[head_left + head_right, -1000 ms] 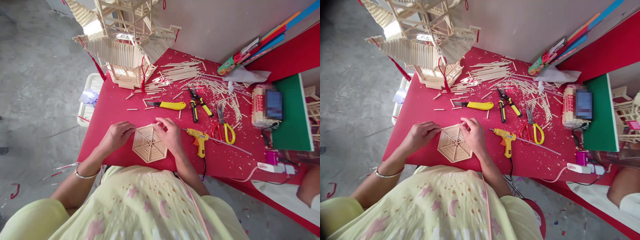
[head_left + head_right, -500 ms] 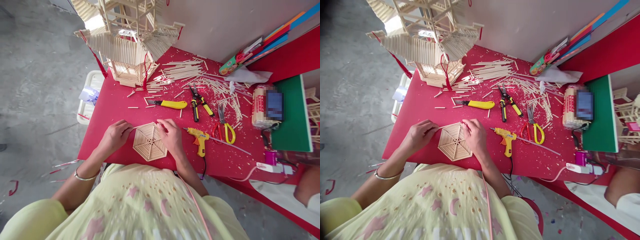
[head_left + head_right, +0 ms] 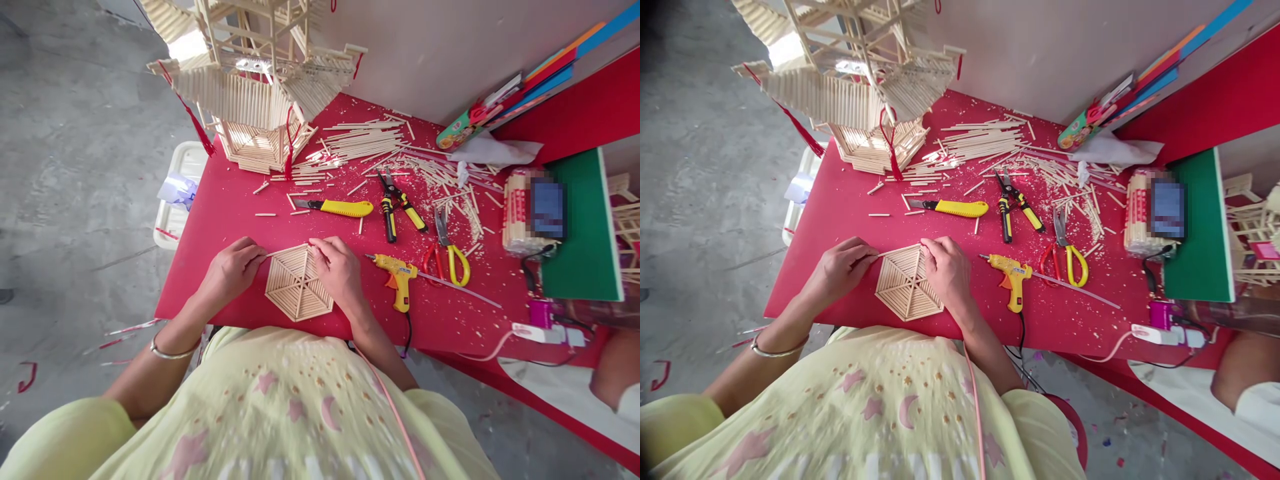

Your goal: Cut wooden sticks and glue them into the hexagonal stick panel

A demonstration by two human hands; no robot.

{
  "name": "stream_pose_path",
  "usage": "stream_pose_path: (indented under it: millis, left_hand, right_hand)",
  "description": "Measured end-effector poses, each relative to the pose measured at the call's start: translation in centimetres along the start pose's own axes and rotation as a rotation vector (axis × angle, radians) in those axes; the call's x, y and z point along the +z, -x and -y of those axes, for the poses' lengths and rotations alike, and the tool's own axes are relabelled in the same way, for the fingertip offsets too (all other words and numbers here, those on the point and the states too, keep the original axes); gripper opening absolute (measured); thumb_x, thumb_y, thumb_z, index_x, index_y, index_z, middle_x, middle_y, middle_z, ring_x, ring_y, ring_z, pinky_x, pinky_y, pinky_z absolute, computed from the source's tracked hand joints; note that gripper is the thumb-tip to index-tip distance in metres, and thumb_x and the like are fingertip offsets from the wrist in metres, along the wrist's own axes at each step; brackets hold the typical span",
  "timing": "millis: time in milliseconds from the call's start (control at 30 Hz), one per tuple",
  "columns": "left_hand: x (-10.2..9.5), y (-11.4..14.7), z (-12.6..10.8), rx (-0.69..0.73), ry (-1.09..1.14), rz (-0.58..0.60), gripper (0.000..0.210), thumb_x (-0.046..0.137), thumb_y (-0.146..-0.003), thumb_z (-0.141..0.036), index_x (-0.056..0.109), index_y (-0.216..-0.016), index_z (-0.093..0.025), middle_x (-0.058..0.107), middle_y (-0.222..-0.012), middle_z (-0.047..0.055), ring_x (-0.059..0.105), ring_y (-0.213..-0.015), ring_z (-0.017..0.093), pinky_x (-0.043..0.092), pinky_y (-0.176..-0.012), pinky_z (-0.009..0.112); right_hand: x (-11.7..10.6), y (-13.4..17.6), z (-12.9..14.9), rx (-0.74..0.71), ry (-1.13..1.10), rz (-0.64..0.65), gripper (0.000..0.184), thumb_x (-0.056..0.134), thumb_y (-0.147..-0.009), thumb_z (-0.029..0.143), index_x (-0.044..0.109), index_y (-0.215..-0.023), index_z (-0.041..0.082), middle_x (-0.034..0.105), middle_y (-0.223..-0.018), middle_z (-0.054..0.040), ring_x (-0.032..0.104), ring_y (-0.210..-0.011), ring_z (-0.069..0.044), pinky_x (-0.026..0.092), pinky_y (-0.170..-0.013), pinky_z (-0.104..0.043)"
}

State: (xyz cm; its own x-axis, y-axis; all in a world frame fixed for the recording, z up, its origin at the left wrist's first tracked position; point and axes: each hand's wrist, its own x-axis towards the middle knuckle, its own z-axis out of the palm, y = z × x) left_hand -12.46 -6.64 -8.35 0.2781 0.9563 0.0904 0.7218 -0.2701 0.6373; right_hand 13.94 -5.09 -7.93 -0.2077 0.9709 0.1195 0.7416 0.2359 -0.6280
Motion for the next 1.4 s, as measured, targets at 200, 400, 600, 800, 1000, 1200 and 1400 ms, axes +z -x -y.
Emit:
stream_pose_path:
  millis: [200, 400, 600, 800, 1000, 1200, 1400]
  left_hand:
    - [0.30, 0.30, 0.34, 0.002, -0.021, 0.005, 0.033, 0.049, -0.106, -0.033, 0.079, -0.116, -0.021, 0.072, -0.105, 0.009, 0.070, -0.089, 0.020, 0.053, -0.076, 0.030]
    - [0.51, 0.51, 0.56, 0.009, -0.049, -0.002, 0.034, 0.049, -0.107, -0.033, 0.079, -0.118, -0.022, 0.071, -0.104, 0.009, 0.069, -0.087, 0.019, 0.052, -0.075, 0.029]
    - [0.64, 0.34, 0.40, 0.009, -0.044, -0.016, 0.033, 0.050, -0.106, -0.034, 0.079, -0.117, -0.022, 0.072, -0.109, 0.009, 0.070, -0.090, 0.019, 0.054, -0.078, 0.029]
    - [0.72, 0.22, 0.20, 0.007, -0.050, -0.031, 0.032, 0.050, -0.106, -0.034, 0.079, -0.113, -0.023, 0.073, -0.108, 0.008, 0.071, -0.089, 0.019, 0.054, -0.077, 0.028]
    - [0.91, 0.16, 0.24, 0.008, -0.058, -0.039, 0.032, 0.050, -0.106, -0.035, 0.079, -0.112, -0.023, 0.074, -0.107, 0.008, 0.071, -0.088, 0.019, 0.053, -0.075, 0.028]
    - [0.99, 0.12, 0.21, 0.002, -0.042, -0.029, 0.032, 0.050, -0.105, -0.034, 0.079, -0.112, -0.023, 0.074, -0.107, 0.008, 0.071, -0.089, 0.019, 0.054, -0.075, 0.028]
    - [0.92, 0.05, 0.04, 0.005, -0.040, -0.031, 0.032, 0.050, -0.106, -0.034, 0.079, -0.112, -0.023, 0.074, -0.106, 0.008, 0.071, -0.087, 0.018, 0.052, -0.073, 0.028]
  right_hand:
    - [0.04, 0.09, -0.02, -0.006, 0.008, 0.007, 0.033, 0.051, -0.109, 0.031, 0.075, -0.131, 0.028, 0.073, -0.113, -0.0072, 0.068, -0.105, -0.021, 0.052, -0.092, -0.032]
    - [-0.02, -0.04, 0.20, -0.035, 0.079, 0.040, 0.033, 0.054, -0.106, 0.024, 0.076, -0.131, 0.027, 0.073, -0.111, -0.0072, 0.067, -0.103, -0.022, 0.052, -0.088, -0.033]
    - [0.15, -0.07, 0.04, -0.031, 0.097, 0.039, 0.034, 0.052, -0.107, 0.027, 0.074, -0.133, 0.028, 0.073, -0.112, -0.0075, 0.067, -0.105, -0.023, 0.052, -0.087, -0.033]
    - [0.19, -0.11, 0.05, -0.033, 0.108, 0.044, 0.033, 0.053, -0.108, 0.027, 0.075, -0.133, 0.028, 0.073, -0.111, -0.0075, 0.067, -0.104, -0.023, 0.051, -0.086, -0.033]
    - [0.15, -0.08, 0.09, -0.025, 0.107, 0.049, 0.033, 0.054, -0.106, 0.024, 0.076, -0.131, 0.029, 0.073, -0.110, -0.0069, 0.066, -0.104, -0.023, 0.051, -0.086, -0.033]
    - [0.22, 0.00, -0.08, -0.035, 0.094, 0.040, 0.034, 0.054, -0.105, 0.023, 0.076, -0.131, 0.030, 0.072, -0.111, -0.0066, 0.066, -0.105, -0.022, 0.052, -0.088, -0.032]
    - [0.23, 0.05, -0.23, -0.041, 0.088, 0.036, 0.034, 0.053, -0.106, 0.024, 0.076, -0.130, 0.031, 0.072, -0.110, -0.0064, 0.066, -0.105, -0.022, 0.052, -0.089, -0.033]
